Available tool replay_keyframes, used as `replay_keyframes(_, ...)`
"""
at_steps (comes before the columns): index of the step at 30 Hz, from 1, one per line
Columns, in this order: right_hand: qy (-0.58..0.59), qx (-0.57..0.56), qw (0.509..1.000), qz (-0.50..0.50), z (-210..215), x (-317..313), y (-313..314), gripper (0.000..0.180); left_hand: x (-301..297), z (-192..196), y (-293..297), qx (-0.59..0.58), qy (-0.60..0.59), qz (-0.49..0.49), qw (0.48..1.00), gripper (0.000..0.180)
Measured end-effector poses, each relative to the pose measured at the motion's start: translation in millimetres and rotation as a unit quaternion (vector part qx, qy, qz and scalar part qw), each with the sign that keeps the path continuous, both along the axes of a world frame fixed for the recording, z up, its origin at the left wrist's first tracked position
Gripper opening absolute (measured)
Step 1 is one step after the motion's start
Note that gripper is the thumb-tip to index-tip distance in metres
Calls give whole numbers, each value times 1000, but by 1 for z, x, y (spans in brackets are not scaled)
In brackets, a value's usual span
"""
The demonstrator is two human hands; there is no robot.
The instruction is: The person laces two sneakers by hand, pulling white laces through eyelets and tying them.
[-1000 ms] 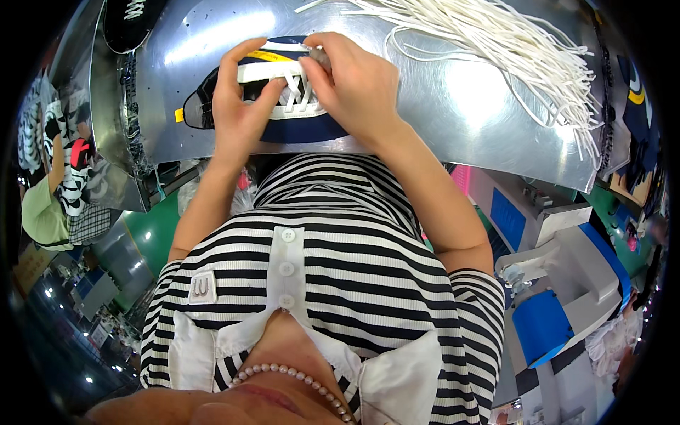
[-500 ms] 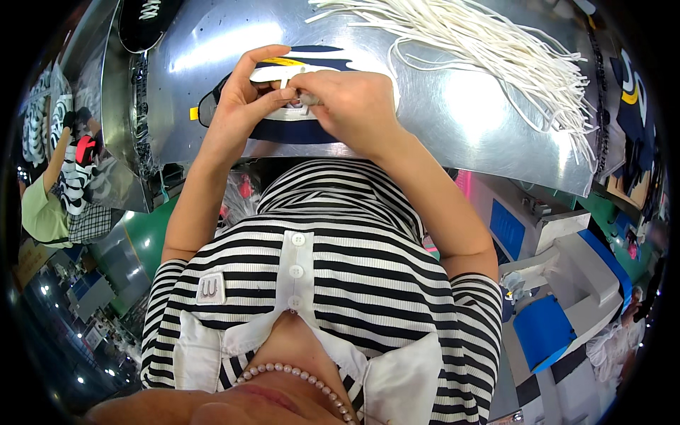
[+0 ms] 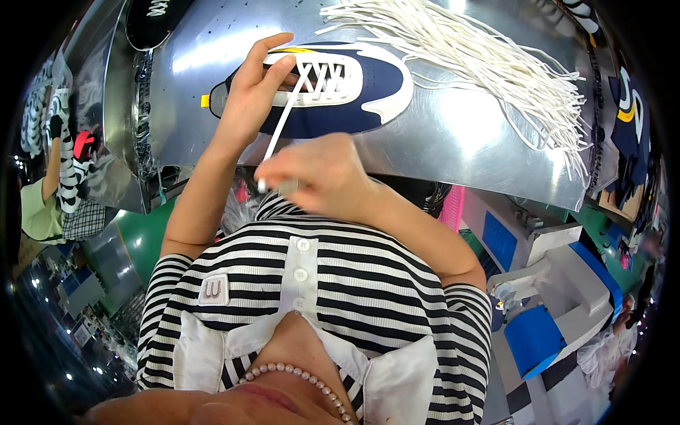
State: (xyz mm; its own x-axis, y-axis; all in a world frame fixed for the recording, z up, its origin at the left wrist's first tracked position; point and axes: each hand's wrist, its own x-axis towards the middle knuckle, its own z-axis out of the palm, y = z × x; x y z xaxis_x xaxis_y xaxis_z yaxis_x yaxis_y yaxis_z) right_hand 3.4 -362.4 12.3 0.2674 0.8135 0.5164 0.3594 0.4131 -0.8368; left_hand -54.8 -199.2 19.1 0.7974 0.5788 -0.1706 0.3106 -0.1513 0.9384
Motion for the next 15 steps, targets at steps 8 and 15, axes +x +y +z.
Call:
replay_keyframes(8, 45, -142, 989, 3, -19, 21, -22, 16, -26, 13, 2, 103, -8, -57, 993, 45)
replay_keyframes(15, 180, -347, 908, -151, -7, 24, -19, 20, -54, 20, -19, 242, 29, -82, 966, 26)
